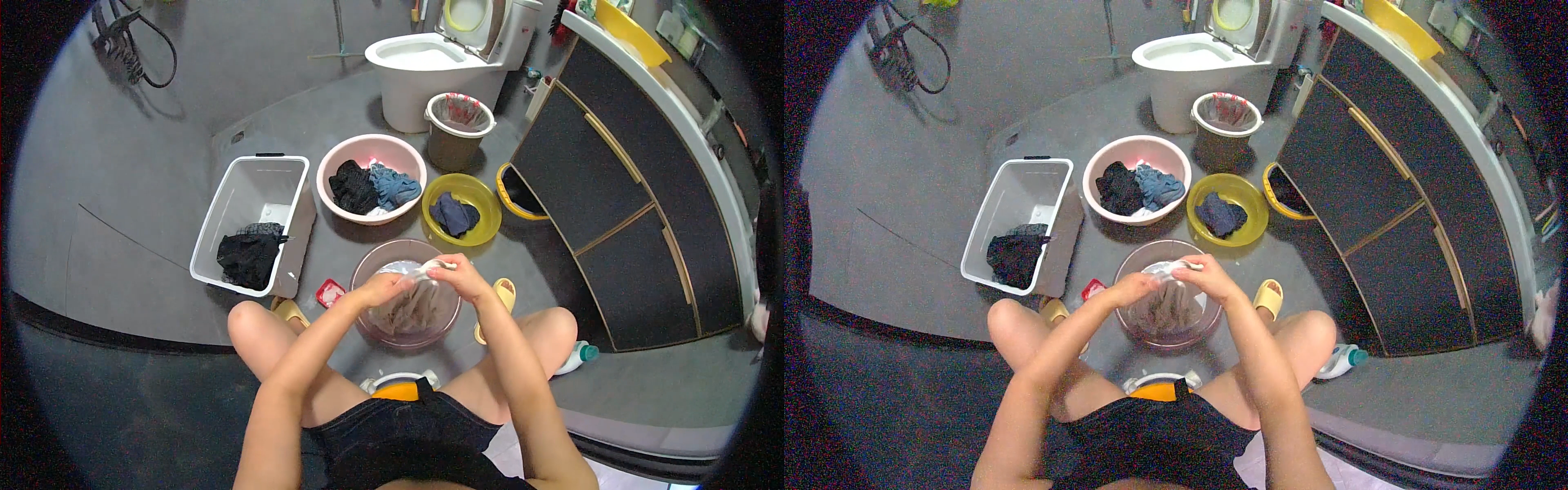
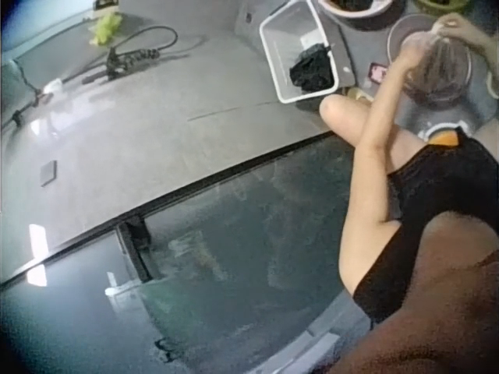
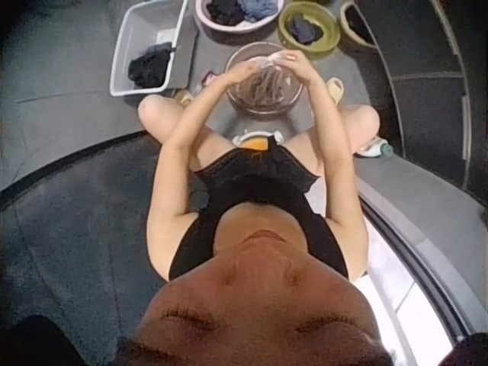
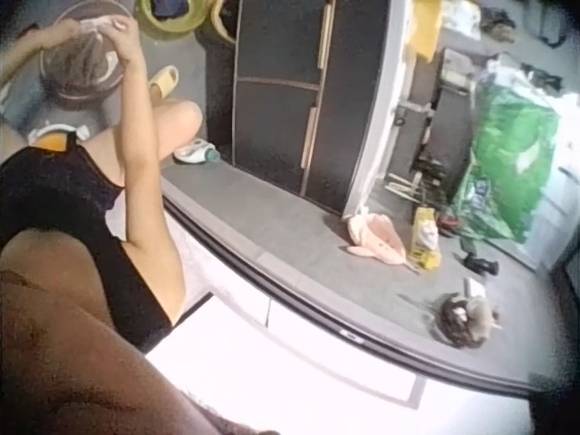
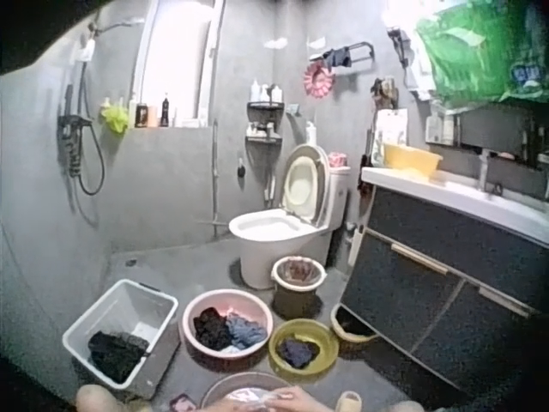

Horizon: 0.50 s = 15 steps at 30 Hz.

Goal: The person hand-washes clothes by scrubbing garments in a basin of soapy water, applying soap by hand, and wringing out the fabric.

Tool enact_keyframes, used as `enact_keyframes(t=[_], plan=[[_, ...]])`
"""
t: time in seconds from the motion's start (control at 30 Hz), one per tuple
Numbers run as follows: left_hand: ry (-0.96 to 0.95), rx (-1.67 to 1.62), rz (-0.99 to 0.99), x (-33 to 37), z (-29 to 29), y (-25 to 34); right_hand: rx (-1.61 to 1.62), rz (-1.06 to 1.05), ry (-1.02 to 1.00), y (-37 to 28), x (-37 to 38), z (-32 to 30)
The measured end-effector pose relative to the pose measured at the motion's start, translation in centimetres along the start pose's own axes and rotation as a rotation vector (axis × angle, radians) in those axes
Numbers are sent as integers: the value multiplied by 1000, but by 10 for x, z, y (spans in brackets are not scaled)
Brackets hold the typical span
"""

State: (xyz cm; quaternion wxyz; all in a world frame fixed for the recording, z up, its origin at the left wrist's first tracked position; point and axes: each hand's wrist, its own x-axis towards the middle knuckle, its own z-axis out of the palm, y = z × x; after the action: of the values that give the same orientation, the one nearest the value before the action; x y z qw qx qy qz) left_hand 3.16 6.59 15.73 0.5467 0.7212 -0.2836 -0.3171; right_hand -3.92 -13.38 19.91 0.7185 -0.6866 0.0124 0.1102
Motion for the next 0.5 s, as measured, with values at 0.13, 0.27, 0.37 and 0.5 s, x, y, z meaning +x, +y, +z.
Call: enact_keyframes(t=[0.13,0.27,0.37,0.5], plan=[[-15,701,212,10,-32,-49,421,-13,71,13,-4,3],[271,-116,9,16,-34,-65,594,61,299,48,10,11],[605,-624,-121,22,1,-46,495,301,593,98,28,33],[745,-197,73,6,62,-7,859,398,465,119,50,55]])
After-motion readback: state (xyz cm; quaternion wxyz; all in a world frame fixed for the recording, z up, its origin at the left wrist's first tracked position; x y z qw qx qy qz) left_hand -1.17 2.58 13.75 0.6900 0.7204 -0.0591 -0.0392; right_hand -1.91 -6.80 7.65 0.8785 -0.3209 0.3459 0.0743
